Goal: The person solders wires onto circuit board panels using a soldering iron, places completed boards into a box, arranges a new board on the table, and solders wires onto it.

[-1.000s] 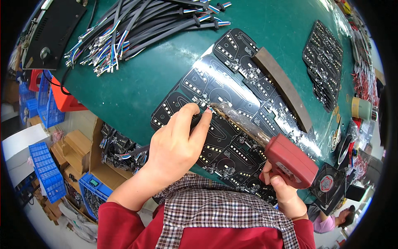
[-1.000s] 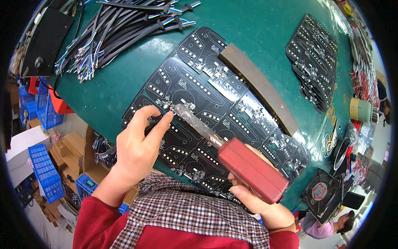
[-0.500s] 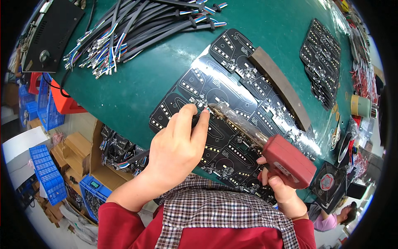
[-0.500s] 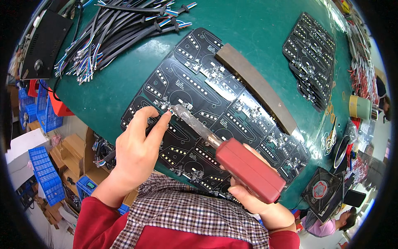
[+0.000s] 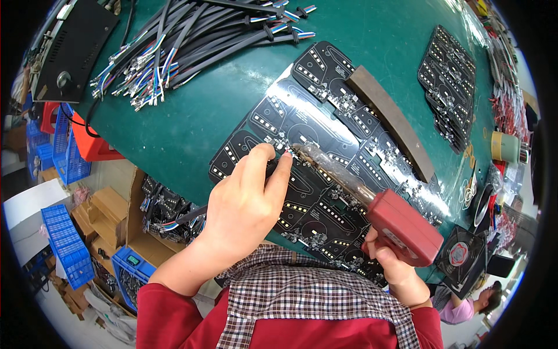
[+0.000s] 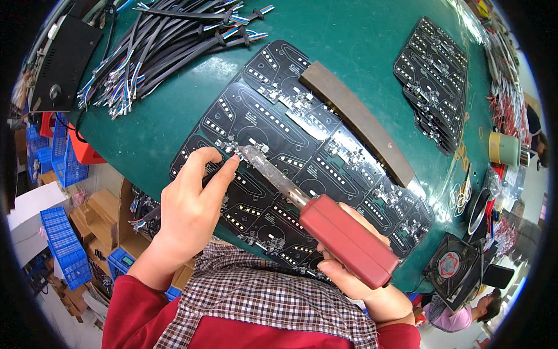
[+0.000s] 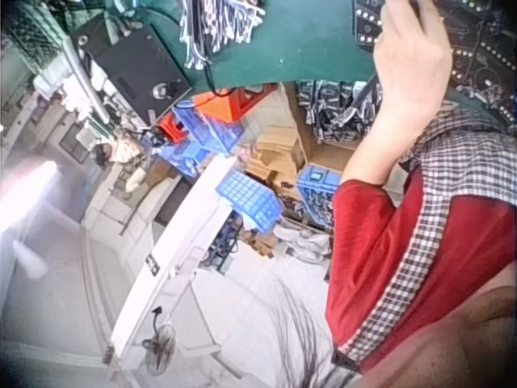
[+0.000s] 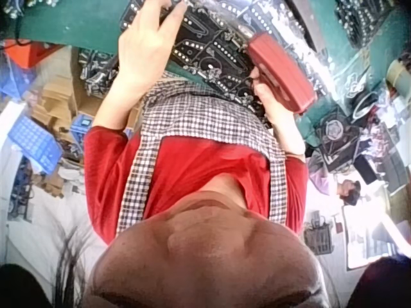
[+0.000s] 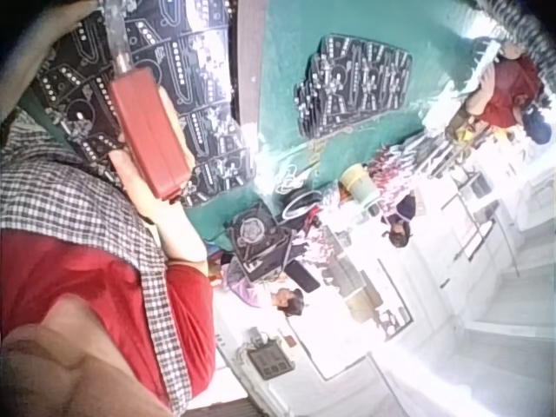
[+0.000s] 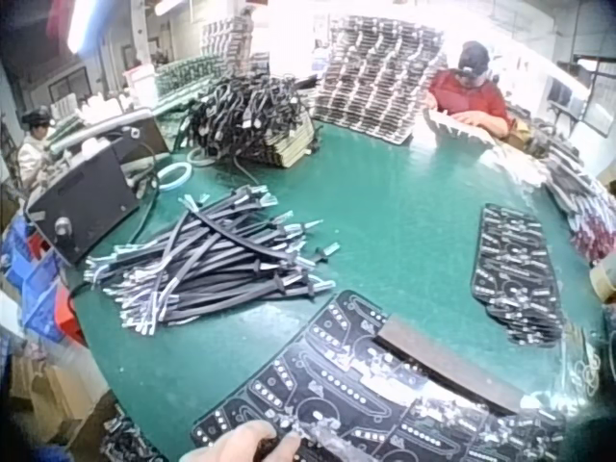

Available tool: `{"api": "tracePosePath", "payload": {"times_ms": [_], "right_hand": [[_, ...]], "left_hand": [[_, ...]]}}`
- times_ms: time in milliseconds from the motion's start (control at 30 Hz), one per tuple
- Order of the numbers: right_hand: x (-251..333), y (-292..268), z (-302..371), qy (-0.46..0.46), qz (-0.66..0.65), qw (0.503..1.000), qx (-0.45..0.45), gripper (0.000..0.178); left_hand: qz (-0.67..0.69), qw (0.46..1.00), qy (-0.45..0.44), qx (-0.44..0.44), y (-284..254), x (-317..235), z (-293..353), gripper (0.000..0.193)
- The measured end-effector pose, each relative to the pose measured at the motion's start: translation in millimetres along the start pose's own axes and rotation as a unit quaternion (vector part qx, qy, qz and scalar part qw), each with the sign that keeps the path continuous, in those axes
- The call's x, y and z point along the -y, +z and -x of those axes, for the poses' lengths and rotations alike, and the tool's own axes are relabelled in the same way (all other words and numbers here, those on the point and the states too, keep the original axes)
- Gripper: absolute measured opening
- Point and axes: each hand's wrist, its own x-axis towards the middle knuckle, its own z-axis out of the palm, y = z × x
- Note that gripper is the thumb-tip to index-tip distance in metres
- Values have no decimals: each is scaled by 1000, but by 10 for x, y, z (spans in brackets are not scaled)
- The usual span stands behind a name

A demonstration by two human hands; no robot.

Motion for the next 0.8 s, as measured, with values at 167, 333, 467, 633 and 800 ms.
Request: {"api": "tracePosePath", "payload": {"times_ms": [167,333,467,633,800], "right_hand": [[15,16,-56,-37,49,998,-1,45],[-16,-14,6,32,2,999,16,45],[-75,-33,10,-14,87,996,23,54],[-18,-17,-11,-35,104,994,15,60],[52,-5,26,40,-8,999,9,54]], "left_hand": [[10,1000,1,-5,2,8,10,35],[42,999,-25,-12,3,2,10,43],[44,999,-28,-1,-23,-3,1,43],[26,999,-27,5,-24,-16,-5,42],[40,999,-24,-9,-12,-3,9,38]]}}
